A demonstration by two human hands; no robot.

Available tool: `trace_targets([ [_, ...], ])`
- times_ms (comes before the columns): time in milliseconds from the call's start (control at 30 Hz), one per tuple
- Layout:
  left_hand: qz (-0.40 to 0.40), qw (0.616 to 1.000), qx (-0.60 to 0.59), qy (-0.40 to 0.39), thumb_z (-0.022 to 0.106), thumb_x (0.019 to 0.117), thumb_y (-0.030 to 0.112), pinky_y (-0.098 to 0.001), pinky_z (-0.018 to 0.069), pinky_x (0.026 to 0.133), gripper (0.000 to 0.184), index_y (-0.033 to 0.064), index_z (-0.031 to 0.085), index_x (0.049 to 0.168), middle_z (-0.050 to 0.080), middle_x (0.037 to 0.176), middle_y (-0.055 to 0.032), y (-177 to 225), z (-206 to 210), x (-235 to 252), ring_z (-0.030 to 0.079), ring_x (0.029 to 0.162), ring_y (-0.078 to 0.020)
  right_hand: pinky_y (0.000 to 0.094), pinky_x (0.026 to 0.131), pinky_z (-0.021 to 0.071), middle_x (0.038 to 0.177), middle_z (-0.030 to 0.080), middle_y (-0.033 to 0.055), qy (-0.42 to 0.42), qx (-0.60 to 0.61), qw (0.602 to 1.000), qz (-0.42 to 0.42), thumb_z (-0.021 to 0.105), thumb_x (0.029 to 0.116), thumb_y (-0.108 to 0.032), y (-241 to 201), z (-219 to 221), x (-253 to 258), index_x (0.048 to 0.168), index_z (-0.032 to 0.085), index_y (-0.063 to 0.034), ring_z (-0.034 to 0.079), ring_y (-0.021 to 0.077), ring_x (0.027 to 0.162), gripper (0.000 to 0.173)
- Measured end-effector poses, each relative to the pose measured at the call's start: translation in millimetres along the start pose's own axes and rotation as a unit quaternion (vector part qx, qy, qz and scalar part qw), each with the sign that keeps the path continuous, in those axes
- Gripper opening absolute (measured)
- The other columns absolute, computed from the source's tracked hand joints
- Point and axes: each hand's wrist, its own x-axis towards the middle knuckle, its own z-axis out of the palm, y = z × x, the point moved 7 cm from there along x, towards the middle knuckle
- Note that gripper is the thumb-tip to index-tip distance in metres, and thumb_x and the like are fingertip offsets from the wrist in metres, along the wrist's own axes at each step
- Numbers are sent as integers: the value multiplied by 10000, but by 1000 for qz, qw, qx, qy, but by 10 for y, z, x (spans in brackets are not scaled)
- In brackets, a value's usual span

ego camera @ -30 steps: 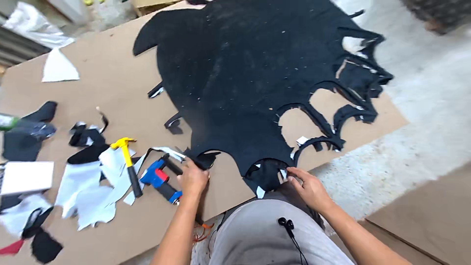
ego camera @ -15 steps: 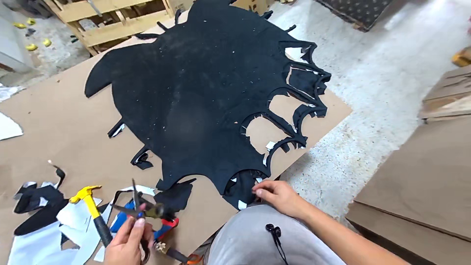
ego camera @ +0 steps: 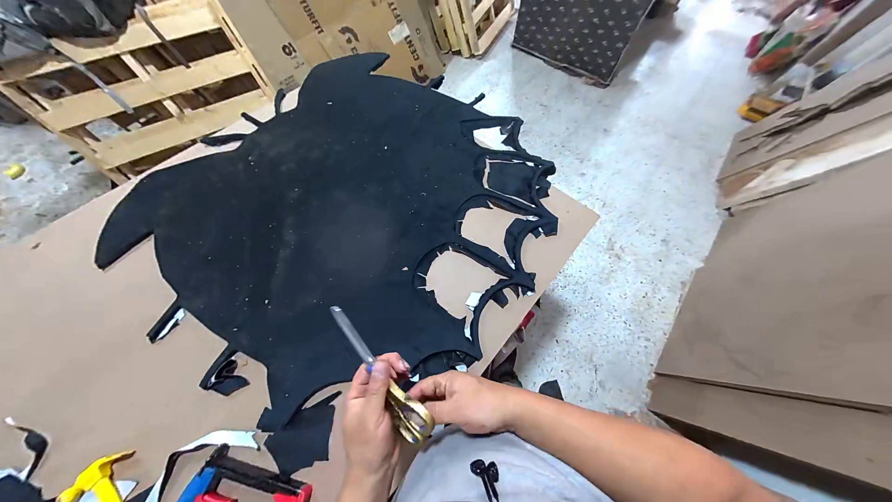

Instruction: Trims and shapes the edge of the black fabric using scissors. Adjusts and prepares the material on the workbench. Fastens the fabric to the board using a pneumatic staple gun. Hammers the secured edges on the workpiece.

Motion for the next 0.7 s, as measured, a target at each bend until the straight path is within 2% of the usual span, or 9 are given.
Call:
trace_targets([
  [67,-12,999,40,-3,430,1088,219,-293,578,819,311,66,649,930,681,938,-57,-114,110,-12,663,883,-137,341,931,566,1144,690,93,30,-12,999,10,692,971,-142,19,-30,-36,1304,575,6,680,129,1011,383],
  [167,-15,991,127,-45,434,1093,260,-298,584,826,350,36,678,979,695,997,-69,-274,199,-11,670,915,-149,388,852,615,1056,737,114,87,11,996,27,798,863,-120,111,-140,-80,1329,475,-17,736,193,924,576],
  [233,-19,973,210,-97,470,1083,343,-354,581,934,402,34,726,1059,719,1115,-77,-455,206,34,682,1050,-177,385,746,635,966,735,104,108,26,992,53,823,845,-180,197,-281,-198,1362,448,-50,735,204,805,652],
  [300,2,932,341,-121,469,1069,460,-398,529,1059,467,93,742,1164,701,1257,-38,-691,56,97,638,1205,-159,312,572,547,837,668,37,134,-17,986,95,808,859,-381,345,-479,-428,1326,589,-83,611,127,622,596],
  [333,7,900,420,-117,462,1062,492,-411,505,1093,487,118,720,1236,673,1324,-26,-825,-75,132,610,1260,-151,307,565,538,824,655,25,134,-50,981,131,788,868,-447,435,-586,-564,1297,640,-101,591,117,608,571],
  [433,-5,745,644,-175,453,1068,465,-528,269,1251,552,144,529,1511,430,1621,-48,-1302,-363,261,342,1528,-233,364,788,613,980,712,76,139,-71,957,243,757,885,-280,666,-854,-868,1325,599,-55,705,176,817,519],
  [500,29,667,709,-226,427,1077,445,-591,147,1273,572,186,429,1586,277,1703,-25,-1584,-438,236,180,1590,-266,329,743,608,927,692,66,146,-73,944,286,750,896,-226,769,-950,-909,1282,597,-42,689,159,767,455],
  [567,79,640,724,-245,403,1083,451,-630,109,1266,581,217,378,1614,224,1721,15,-1717,-456,201,133,1600,-280,273,589,552,749,639,21,151,-95,934,310,783,896,-354,831,-1055,-842,1099,655,-56,614,114,602,382],
  [700,114,646,709,-258,380,1101,364,-661,119,1247,511,231,424,1592,280,1699,77,-1742,-426,180,171,1594,-254,279,579,546,709,629,35,129,-136,918,349,699,957,-485,805,-1167,-638,992,656,-41,608,123,579,447],
])
